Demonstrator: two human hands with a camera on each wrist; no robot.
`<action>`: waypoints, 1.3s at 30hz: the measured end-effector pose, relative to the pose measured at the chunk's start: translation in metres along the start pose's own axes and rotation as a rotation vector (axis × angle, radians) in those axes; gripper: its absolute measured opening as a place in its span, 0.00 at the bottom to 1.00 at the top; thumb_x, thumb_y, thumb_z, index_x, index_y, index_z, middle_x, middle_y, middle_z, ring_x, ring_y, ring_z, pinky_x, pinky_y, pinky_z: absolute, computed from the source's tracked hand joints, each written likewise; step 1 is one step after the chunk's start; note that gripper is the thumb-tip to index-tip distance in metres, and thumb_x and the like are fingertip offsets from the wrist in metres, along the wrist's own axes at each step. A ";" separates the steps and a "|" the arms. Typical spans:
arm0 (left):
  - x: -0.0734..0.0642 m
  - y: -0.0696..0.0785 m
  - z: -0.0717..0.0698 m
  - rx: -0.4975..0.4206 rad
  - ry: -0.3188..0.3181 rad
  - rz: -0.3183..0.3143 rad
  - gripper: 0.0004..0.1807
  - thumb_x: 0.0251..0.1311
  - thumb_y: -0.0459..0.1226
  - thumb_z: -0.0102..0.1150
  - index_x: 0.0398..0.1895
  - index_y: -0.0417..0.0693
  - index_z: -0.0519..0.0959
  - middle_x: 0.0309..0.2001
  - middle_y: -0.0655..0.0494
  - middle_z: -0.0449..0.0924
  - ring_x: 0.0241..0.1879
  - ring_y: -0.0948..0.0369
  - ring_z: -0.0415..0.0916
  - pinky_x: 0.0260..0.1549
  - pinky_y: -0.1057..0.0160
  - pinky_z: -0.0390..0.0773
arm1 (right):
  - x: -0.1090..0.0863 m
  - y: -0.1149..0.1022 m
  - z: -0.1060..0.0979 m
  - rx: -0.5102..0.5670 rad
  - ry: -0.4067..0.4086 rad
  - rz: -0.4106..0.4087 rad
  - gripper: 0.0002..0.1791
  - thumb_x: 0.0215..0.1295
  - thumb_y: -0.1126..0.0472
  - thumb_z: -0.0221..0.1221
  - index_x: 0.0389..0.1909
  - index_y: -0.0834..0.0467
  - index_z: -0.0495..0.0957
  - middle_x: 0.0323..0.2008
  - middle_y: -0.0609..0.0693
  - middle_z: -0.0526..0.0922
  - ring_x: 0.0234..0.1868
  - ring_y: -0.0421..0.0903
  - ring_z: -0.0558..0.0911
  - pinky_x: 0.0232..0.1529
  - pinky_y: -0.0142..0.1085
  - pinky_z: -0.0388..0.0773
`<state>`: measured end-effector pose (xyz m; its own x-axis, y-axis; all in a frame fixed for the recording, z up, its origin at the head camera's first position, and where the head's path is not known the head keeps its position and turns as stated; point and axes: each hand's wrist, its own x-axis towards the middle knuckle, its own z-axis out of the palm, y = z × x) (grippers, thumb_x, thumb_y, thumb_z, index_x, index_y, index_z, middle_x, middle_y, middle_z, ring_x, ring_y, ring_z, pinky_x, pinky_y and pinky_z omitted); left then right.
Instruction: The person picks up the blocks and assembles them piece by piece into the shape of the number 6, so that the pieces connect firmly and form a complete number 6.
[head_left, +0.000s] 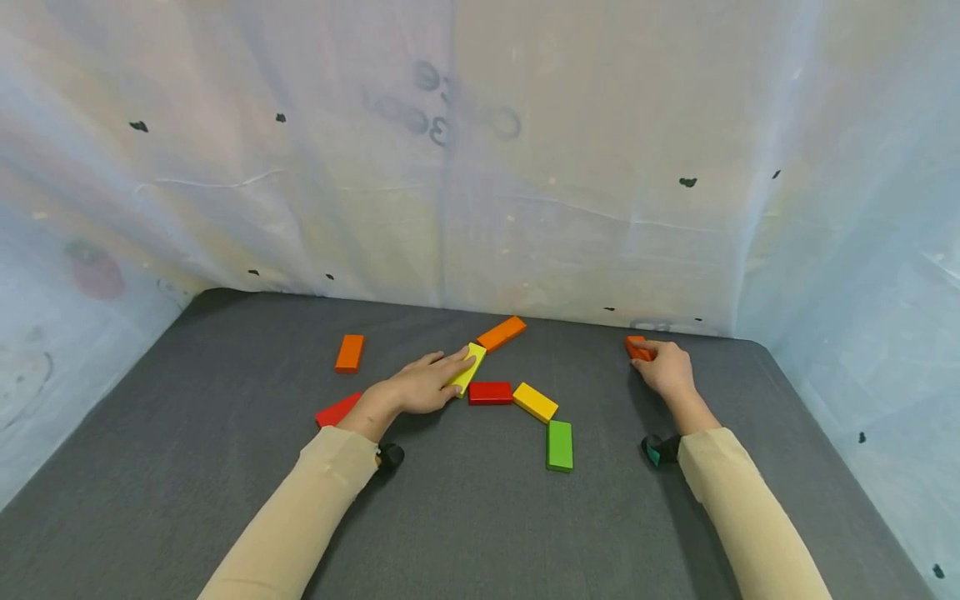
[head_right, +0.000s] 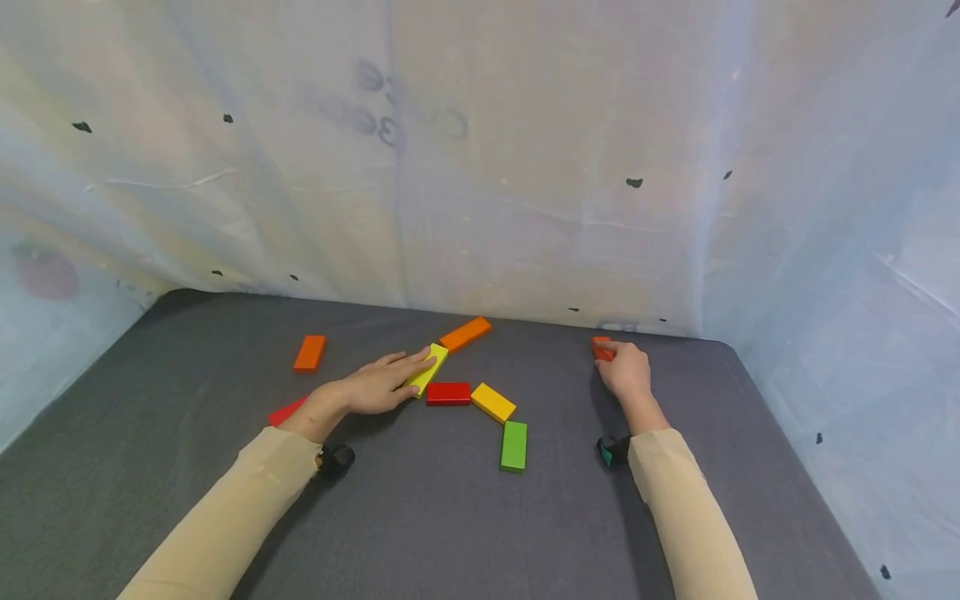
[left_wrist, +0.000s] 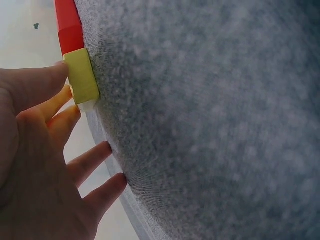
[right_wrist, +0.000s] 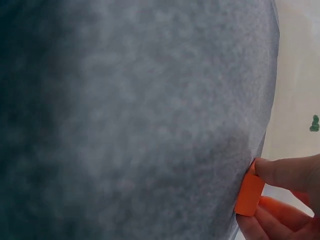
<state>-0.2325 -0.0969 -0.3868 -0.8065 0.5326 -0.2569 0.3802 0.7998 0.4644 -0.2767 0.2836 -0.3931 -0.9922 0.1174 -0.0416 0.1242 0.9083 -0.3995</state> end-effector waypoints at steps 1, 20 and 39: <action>0.000 0.000 0.000 0.000 0.000 0.000 0.31 0.74 0.41 0.43 0.77 0.54 0.50 0.78 0.54 0.40 0.75 0.41 0.40 0.69 0.37 0.45 | 0.000 0.001 0.000 0.000 0.001 -0.004 0.25 0.68 0.62 0.55 0.63 0.67 0.69 0.59 0.74 0.69 0.53 0.68 0.73 0.49 0.55 0.73; -0.001 0.000 0.001 0.028 0.003 0.002 0.31 0.74 0.42 0.43 0.77 0.52 0.50 0.77 0.52 0.40 0.74 0.41 0.41 0.69 0.37 0.47 | -0.010 0.008 0.000 0.028 -0.016 -0.122 0.23 0.68 0.63 0.54 0.63 0.63 0.71 0.65 0.69 0.67 0.60 0.70 0.68 0.55 0.61 0.69; -0.001 0.001 0.000 0.017 -0.002 -0.005 0.31 0.74 0.41 0.43 0.77 0.53 0.49 0.78 0.53 0.40 0.74 0.41 0.40 0.69 0.37 0.46 | -0.021 0.007 0.002 0.055 0.019 -0.236 0.21 0.66 0.66 0.55 0.60 0.64 0.74 0.64 0.67 0.69 0.60 0.71 0.68 0.55 0.62 0.69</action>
<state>-0.2312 -0.0966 -0.3863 -0.8074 0.5291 -0.2610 0.3837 0.8070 0.4489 -0.2551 0.2867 -0.3965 -0.9933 -0.0874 0.0761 -0.1123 0.8881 -0.4458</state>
